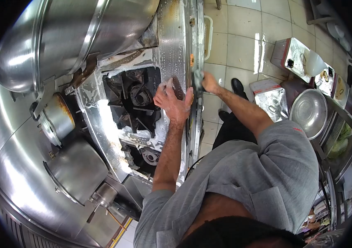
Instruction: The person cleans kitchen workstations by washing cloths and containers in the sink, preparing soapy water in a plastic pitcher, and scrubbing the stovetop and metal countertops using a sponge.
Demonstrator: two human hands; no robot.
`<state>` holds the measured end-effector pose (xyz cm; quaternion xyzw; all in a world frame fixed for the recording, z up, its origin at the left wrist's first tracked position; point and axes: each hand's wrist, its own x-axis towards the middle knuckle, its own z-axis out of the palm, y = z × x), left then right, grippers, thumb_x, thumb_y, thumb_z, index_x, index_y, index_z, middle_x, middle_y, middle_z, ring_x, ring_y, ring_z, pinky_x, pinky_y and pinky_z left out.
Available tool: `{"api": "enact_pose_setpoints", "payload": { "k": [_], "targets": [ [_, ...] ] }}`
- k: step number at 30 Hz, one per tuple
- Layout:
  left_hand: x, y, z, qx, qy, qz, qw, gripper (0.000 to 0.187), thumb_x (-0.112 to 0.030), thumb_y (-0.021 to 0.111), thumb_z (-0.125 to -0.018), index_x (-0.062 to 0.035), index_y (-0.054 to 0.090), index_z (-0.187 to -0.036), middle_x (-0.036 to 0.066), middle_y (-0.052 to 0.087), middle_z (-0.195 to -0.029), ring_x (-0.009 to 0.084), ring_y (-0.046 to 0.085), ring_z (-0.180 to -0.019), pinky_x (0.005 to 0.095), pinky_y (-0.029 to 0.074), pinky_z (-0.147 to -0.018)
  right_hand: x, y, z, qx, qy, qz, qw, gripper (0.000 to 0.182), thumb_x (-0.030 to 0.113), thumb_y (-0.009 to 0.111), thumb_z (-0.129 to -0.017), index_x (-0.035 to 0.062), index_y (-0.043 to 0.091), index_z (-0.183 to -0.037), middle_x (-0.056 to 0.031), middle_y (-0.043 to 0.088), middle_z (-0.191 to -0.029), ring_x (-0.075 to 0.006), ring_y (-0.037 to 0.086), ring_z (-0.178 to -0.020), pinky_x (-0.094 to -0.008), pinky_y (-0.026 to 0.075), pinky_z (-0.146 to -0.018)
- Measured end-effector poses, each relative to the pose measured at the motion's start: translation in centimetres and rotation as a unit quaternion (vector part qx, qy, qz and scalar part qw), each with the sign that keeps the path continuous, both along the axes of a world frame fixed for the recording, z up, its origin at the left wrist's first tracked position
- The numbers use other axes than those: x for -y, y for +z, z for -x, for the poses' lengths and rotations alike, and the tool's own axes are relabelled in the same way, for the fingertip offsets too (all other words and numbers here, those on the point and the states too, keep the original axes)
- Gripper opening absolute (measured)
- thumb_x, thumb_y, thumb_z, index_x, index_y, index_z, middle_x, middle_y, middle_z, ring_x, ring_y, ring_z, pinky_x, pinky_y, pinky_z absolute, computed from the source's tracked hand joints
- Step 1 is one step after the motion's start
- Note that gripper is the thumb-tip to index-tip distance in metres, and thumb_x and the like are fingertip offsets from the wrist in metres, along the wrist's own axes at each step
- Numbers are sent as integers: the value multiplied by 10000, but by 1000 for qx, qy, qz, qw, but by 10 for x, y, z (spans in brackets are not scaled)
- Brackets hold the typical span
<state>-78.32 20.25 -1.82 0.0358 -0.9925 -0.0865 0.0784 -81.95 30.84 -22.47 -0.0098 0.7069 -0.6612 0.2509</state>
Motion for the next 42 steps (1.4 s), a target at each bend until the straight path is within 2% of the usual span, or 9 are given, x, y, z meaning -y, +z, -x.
{"api": "enact_pose_setpoints", "payload": {
  "k": [4,11,15,17,27,33,35,39,42],
  "targets": [
    [-1,3,3,-6,-4,-5,1000,693,-445,702,-706,-68,433,-1221,144,386,-1154,314,337,-1108,495,212,-933,-31,66,24,-67,161,23,985,365,-46,563,-742,38,548,-1096,-92,579,-1086,-229,542,-1021,-328,417,-912],
    [0,8,5,-26,-12,-21,999,658,-390,713,-667,-76,463,-1188,143,410,-1114,318,380,-1053,494,255,-884,-89,65,153,88,-27,145,985,382,35,621,-738,57,544,-1112,-57,557,-1090,-178,530,-1001,-308,414,-896],
    [0,11,3,-28,4,-19,999,671,-395,718,-665,-89,465,-1206,137,403,-1143,317,360,-1069,464,245,-901,-61,32,209,-189,-73,93,975,426,30,607,-762,40,495,-1173,-69,531,-1149,-186,537,-1030,-301,436,-893],
    [2,15,3,-22,3,-38,999,663,-396,706,-677,-92,457,-1212,130,396,-1153,306,353,-1088,465,241,-912,-62,40,215,59,-68,253,963,434,23,575,-787,28,458,-1205,-89,518,-1180,-184,534,-1052,-312,450,-892],
    [3,18,3,-9,22,-66,998,664,-369,712,-675,-101,441,-1220,117,383,-1146,290,345,-1117,472,222,-939,-64,7,214,319,21,499,805,327,324,464,-887,32,580,-980,-149,629,-835,-250,614,-666,-327,519,-544],
    [-1,13,5,-5,22,-30,999,670,-405,718,-670,-90,465,-1204,123,399,-1145,312,364,-1079,481,241,-914,-78,40,216,-20,-349,274,896,241,197,601,-819,56,587,-1013,-96,641,-884,-223,626,-752,-356,499,-631],
    [0,9,5,-11,20,-28,999,670,-400,724,-666,-91,467,-1202,130,398,-1147,313,364,-1077,482,240,-913,-88,67,235,-48,-299,-116,946,321,200,606,-815,-16,545,-1045,-129,627,-964,-248,611,-825,-367,492,-697],
    [-1,5,4,4,8,-28,1000,677,-403,709,-667,-115,442,-1219,133,407,-1132,326,373,-1077,499,247,-902,-25,-31,226,-289,-211,-196,913,317,145,608,-759,8,553,-1039,-214,594,-974,-381,559,-931,-432,449,-800],
    [-1,5,7,-15,11,-18,1000,683,-422,703,-673,-101,441,-1216,131,417,-1121,316,381,-1063,494,251,-889,16,-16,119,-126,-252,-198,939,355,67,601,-738,-12,532,-1077,-253,572,-976,-404,538,-967,-444,437,-841]
  ]
}}
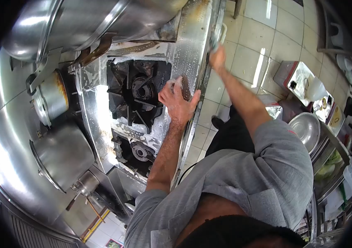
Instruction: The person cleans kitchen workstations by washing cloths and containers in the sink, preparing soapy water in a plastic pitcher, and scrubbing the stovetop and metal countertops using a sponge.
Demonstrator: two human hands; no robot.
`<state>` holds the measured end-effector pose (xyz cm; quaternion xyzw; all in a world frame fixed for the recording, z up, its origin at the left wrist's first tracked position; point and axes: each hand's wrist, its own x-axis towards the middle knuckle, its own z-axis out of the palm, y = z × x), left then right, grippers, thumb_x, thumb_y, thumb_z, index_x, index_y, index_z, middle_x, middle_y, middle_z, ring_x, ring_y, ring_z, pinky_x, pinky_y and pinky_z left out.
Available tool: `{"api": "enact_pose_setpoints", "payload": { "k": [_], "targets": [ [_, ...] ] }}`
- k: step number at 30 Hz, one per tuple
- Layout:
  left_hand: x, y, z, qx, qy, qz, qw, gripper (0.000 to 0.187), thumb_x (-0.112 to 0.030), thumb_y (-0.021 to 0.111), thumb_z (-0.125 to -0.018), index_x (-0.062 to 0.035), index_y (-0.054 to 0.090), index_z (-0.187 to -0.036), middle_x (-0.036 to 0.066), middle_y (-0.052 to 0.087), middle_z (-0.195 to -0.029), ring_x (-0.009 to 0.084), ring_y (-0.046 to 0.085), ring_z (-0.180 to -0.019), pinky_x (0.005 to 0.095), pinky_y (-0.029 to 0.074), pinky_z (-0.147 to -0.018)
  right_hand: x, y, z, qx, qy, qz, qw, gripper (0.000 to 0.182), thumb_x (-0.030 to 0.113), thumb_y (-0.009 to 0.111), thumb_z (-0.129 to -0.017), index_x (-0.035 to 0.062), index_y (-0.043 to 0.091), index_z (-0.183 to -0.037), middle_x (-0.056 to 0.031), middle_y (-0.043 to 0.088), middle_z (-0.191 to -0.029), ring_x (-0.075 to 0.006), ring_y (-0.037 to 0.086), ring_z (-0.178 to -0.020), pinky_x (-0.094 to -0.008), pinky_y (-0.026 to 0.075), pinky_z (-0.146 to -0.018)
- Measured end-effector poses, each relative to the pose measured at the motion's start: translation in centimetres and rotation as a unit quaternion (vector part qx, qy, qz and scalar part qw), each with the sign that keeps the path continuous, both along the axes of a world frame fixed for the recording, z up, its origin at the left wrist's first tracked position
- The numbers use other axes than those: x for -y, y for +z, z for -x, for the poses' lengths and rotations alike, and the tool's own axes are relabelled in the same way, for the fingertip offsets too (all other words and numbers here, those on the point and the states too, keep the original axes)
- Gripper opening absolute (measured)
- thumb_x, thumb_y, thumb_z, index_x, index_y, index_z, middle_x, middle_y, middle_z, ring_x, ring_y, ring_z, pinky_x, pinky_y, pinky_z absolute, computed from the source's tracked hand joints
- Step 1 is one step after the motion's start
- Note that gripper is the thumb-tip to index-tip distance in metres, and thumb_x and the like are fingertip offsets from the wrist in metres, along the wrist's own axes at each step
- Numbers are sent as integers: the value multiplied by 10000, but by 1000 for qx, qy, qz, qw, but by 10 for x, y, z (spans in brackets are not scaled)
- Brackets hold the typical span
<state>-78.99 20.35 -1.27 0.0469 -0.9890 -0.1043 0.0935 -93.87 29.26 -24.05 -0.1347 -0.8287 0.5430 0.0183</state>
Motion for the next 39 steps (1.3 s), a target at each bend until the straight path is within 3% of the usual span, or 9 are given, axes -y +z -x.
{"api": "enact_pose_setpoints", "payload": {
  "k": [3,4,8,13,20,28,30,35,39],
  "targets": [
    [-3,3,1,11,1,-10,1000,691,-365,749,-649,-96,447,-1209,128,393,-1157,309,352,-1097,476,233,-932,16,-13,-104,-29,79,102,991,339,58,547,-778,-23,521,-1107,-267,560,-1060,-385,533,-1030,-422,423,-885],
    [-3,2,-1,23,11,-5,1000,700,-366,751,-649,-93,443,-1216,130,387,-1164,307,348,-1105,476,228,-941,-4,55,-110,116,147,137,973,349,52,524,-787,1,521,-1132,-250,571,-1061,-371,537,-1040,-409,423,-893],
    [-4,2,-1,28,9,-4,1000,702,-370,753,-654,-94,445,-1221,148,375,-1163,314,340,-1114,489,216,-944,-35,107,-109,182,341,139,912,361,63,553,-794,15,517,-1151,-186,615,-1006,-316,588,-965,-366,458,-848],
    [-2,-2,-2,19,0,1,1000,683,-382,739,-673,-80,450,-1213,151,372,-1159,322,337,-1112,497,207,-945,-51,90,-46,157,133,465,861,299,125,609,-812,31,557,-1090,-65,636,-959,-164,606,-847,-319,477,-761],
    [3,-7,-2,-49,-33,6,998,645,-405,708,-679,-64,481,-1178,139,407,-1117,320,363,-1060,479,243,-903,7,16,-100,28,-43,111,992,244,105,560,-812,23,549,-1041,-219,597,-970,-378,571,-911,-419,453,-786],
    [13,-4,-85,-49,-56,47,996,571,-425,630,-768,-83,475,-1199,152,400,-1144,325,354,-1075,491,231,-913,-5,58,-245,146,286,132,938,333,113,562,-815,74,520,-1143,-181,597,-980,-321,572,-967,-368,448,-848],
    [17,-5,-112,-39,-54,56,996,581,-403,653,-758,-84,470,-1207,149,394,-1158,325,342,-1096,491,224,-933,-21,73,-218,116,508,159,838,345,92,575,-784,75,536,-1126,-136,623,-960,-256,595,-926,-343,458,-842],
    [27,-3,-156,-41,-39,28,998,591,-355,688,-731,-89,469,-1210,151,392,-1164,333,337,-1109,499,209,-950,-48,116,-157,122,371,243,888,302,5,579,-761,24,577,-1063,-76,643,-965,-156,593,-887,-300,460,-830],
    [26,-1,-156,-28,-32,9,999,593,-338,692,-729,-88,465,-1217,153,395,-1164,329,333,-1120,497,197,-962,-72,110,-67,40,59,473,878,341,90,605,-790,-37,545,-1102,-95,625,-1026,-160,589,-925,-298,452,-854]
  ]
}}
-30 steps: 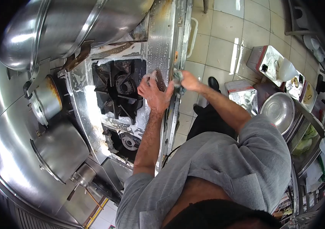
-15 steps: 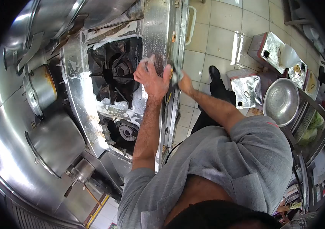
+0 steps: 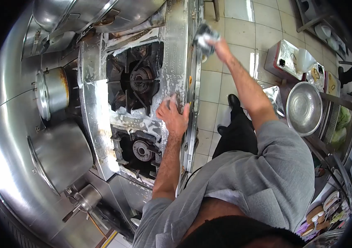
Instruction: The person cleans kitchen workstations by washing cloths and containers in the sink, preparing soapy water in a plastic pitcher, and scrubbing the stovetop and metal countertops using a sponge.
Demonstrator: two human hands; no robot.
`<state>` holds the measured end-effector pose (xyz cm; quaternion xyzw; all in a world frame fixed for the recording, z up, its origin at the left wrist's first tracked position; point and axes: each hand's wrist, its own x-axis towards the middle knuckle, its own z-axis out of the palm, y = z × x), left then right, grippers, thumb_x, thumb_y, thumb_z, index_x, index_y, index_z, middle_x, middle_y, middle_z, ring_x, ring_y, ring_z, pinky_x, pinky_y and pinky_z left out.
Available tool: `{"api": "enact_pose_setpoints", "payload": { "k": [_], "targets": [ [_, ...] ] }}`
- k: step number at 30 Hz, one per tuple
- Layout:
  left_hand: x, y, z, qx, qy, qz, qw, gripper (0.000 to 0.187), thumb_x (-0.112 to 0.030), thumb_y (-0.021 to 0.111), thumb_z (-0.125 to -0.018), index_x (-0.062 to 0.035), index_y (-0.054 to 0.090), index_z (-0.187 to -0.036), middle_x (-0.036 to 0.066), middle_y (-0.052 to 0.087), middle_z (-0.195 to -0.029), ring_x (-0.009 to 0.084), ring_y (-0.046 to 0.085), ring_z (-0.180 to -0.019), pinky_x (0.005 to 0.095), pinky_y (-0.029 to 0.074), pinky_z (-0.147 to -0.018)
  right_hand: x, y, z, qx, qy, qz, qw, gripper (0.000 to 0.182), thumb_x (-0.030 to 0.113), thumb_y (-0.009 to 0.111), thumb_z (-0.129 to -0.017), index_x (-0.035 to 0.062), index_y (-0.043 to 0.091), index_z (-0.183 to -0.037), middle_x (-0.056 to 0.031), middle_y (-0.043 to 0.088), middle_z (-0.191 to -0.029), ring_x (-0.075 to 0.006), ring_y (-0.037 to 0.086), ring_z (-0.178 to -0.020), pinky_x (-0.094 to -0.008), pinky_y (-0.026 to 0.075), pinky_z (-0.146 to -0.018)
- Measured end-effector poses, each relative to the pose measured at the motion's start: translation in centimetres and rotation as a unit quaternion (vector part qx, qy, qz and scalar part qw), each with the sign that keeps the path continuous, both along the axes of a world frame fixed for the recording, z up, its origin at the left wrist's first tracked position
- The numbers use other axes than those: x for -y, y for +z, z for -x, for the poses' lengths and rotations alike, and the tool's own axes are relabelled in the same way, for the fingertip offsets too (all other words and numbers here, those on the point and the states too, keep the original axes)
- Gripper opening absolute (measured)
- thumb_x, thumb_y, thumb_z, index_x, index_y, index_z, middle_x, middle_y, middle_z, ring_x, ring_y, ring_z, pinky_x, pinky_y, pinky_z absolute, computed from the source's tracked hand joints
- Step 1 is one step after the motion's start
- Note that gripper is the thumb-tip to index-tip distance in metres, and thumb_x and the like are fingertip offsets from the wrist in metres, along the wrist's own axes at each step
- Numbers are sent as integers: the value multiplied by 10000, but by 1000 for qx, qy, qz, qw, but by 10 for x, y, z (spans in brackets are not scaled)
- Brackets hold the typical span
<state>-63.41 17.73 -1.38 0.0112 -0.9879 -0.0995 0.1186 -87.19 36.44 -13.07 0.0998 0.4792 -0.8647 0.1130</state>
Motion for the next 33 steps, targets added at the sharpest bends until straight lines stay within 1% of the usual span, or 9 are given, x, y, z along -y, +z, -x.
{"api": "enact_pose_setpoints", "payload": {
  "k": [4,7,13,17,18,21,23,30,33],
  "targets": [
    [2,0,2,34,9,5,999,596,-336,697,-725,-84,462,-1211,139,398,-1169,310,336,-1116,482,199,-950,10,-44,123,-113,-47,-108,987,217,100,547,-826,-2,595,-1012,-91,646,-955,-179,604,-832,-317,466,-765],
    [0,1,8,29,5,-3,1000,590,-336,703,-724,-86,455,-1198,125,409,-1163,286,347,-1084,463,217,-924,31,-85,173,-122,14,65,990,205,107,563,-818,30,591,-1006,-58,609,-846,-136,542,-705,-298,457,-612],
    [-1,-1,15,57,12,-11,998,634,-343,723,-703,-88,447,-1213,125,397,-1155,295,336,-1077,461,220,-922,29,-120,180,-94,-192,-204,955,252,200,568,-829,80,573,-1050,-92,595,-878,-137,529,-768,-295,454,-671],
    [-1,2,18,72,27,-2,997,649,-356,727,-698,-93,442,-1218,120,390,-1147,299,337,-1068,465,224,-923,52,-108,38,71,-40,-285,955,242,117,587,-761,-17,591,-963,-152,646,-817,-257,609,-785,-377,465,-702],
    [-2,-1,19,67,24,-4,997,649,-359,726,-699,-93,441,-1218,120,392,-1147,299,339,-1070,466,224,-925,101,-154,-67,-101,-176,-437,876,318,83,580,-764,-13,544,-1064,-193,622,-953,-301,597,-890,-389,455,-785],
    [-2,0,20,61,17,-9,998,665,-366,727,-698,-90,437,-1228,125,400,-1144,301,344,-1075,472,221,-930,119,-106,-228,135,138,-371,909,446,34,566,-759,13,450,-1189,-258,543,-1040,-427,528,-976,-446,437,-855],
    [-2,-1,18,56,20,-15,998,674,-376,726,-700,-81,437,-1233,144,392,-1149,308,344,-1080,474,223,-932,121,-100,-295,60,191,-306,931,405,11,554,-752,16,468,-1148,-255,560,-999,-422,549,-937,-446,457,-812],
    [2,-5,9,2,21,-18,1000,660,-384,722,-703,-65,455,-1215,177,369,-1157,334,339,-1092,484,222,-940,67,9,-227,-142,455,-251,842,278,119,581,-788,37,550,-1051,-166,592,-1033,-326,585,-935,-394,479,-822],
    [0,-6,3,-13,28,-18,999,629,-372,707,-713,-59,465,-1202,161,390,-1140,322,348,-1078,481,226,-924,60,-23,-180,-264,411,-296,821,297,120,591,-799,55,563,-1088,-131,594,-1046,-251,602,-894,-377,502,-795]
  ]
}}
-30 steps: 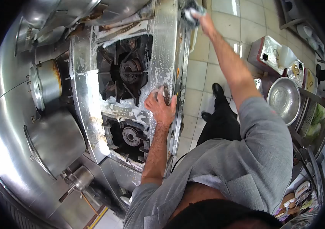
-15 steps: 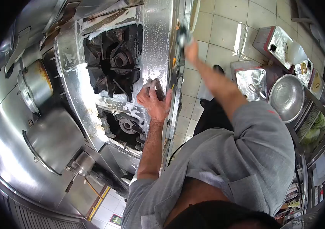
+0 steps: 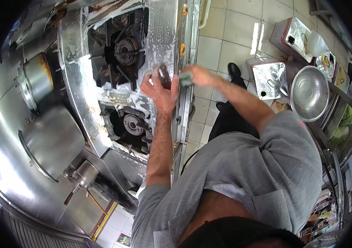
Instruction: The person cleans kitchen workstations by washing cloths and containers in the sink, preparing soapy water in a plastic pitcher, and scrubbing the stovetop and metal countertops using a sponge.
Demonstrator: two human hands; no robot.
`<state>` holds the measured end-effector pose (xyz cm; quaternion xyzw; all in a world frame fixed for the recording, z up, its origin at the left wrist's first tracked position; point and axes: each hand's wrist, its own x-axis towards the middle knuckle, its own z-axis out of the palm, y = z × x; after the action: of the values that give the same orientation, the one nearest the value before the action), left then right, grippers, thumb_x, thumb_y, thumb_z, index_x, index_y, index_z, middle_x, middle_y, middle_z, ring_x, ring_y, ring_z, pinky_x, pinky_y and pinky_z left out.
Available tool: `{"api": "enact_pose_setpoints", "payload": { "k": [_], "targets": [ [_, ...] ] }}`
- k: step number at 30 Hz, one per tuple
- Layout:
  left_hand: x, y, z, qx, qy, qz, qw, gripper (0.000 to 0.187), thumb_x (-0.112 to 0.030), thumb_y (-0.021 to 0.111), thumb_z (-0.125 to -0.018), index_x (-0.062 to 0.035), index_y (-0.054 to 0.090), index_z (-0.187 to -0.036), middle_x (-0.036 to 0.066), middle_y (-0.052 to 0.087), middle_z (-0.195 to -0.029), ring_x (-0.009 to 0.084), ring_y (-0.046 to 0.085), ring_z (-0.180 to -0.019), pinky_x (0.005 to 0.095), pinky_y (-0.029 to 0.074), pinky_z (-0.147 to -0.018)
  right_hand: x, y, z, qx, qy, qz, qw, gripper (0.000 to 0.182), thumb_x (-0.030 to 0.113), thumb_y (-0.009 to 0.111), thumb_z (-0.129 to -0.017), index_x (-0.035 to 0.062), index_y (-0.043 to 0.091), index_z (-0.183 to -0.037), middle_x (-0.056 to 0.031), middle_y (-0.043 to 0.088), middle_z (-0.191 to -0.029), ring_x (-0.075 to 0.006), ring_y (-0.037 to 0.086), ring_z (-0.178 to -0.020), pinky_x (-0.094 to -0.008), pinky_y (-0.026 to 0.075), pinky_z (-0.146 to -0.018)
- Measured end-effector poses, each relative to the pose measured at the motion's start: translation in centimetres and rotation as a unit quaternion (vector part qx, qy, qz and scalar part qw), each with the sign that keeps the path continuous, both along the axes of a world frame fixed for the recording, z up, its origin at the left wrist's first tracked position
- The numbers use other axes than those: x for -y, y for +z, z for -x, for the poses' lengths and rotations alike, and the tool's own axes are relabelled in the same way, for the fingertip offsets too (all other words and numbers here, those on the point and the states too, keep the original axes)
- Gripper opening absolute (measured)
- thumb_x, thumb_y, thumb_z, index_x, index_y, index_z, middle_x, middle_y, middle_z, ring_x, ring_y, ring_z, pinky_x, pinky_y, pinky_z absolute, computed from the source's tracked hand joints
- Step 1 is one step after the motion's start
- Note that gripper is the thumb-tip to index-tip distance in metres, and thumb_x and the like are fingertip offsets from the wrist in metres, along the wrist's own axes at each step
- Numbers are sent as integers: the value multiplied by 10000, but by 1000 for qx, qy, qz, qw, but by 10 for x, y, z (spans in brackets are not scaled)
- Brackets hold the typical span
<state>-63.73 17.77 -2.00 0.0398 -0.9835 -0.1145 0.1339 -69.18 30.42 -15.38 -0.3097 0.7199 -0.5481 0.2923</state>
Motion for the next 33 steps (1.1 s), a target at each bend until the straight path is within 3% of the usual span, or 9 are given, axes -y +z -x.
{"api": "enact_pose_setpoints", "payload": {
  "k": [2,4,7,10,17,20,24,26,33],
  "targets": [
    [2,2,-8,-15,-9,9,1000,602,-359,695,-723,-55,471,-1193,147,400,-1130,311,351,-1059,470,232,-901,3,-44,2,-12,-25,61,998,303,107,584,-804,66,567,-1104,-130,603,-1024,-235,606,-880,-380,508,-784],
    [4,0,-23,-8,0,14,1000,598,-358,690,-728,-56,469,-1195,147,400,-1130,313,348,-1058,471,232,-897,6,-69,-13,254,-90,252,930,328,58,555,-812,64,555,-1140,-169,599,-1040,-257,596,-938,-370,487,-833],
    [2,5,-59,13,20,21,1000,602,-368,691,-736,-62,464,-1201,161,393,-1144,329,349,-1077,474,235,-921,29,-114,-74,345,-236,104,902,366,17,530,-808,55,525,-1172,-192,587,-1067,-266,572,-998,-368,457,-879],
    [10,0,-102,41,19,72,996,571,-402,658,-763,-93,471,-1206,143,404,-1136,301,354,-1073,466,238,-910,54,-56,-126,264,-246,-134,923,389,18,511,-814,34,484,-1201,-185,585,-1073,-266,570,-995,-365,442,-894],
    [17,8,-189,55,7,88,995,539,-311,665,-740,-111,479,-1205,134,404,-1131,313,358,-1064,475,240,-919,32,27,-67,393,-347,207,826,149,39,532,-810,-10,611,-926,-78,640,-839,-162,609,-755,-310,491,-674],
    [23,7,-196,46,-5,64,997,547,-305,674,-731,-111,478,-1203,125,407,-1136,308,357,-1076,470,234,-924,43,-40,-29,349,-423,171,819,176,33,509,-817,-14,593,-965,-89,648,-827,-195,608,-765,-318,473,-748],
    [23,7,-192,36,-18,53,998,524,-290,661,-745,-106,472,-1198,115,411,-1142,297,351,-1090,460,233,-918,82,-89,-121,-15,-506,-51,861,448,-40,478,-733,-1,476,-1179,-237,525,-1144,-394,512,-1045,-419,424,-885],
    [25,7,-195,35,-21,44,998,505,-300,636,-768,-103,467,-1201,112,411,-1142,288,350,-1093,455,227,-924,94,-81,-203,167,-417,-87,889,502,-27,496,-733,6,416,-1228,-257,478,-1172,-412,467,-1083,-426,395,-922],
    [25,5,-195,48,-3,36,998,497,-359,600,-807,-92,463,-1203,111,413,-1147,290,355,-1092,456,219,-930,74,-47,-275,162,-80,-147,973,420,51,557,-751,55,508,-1168,-214,594,-1037,-374,562,-972,-400,451,-856]
  ]
}}
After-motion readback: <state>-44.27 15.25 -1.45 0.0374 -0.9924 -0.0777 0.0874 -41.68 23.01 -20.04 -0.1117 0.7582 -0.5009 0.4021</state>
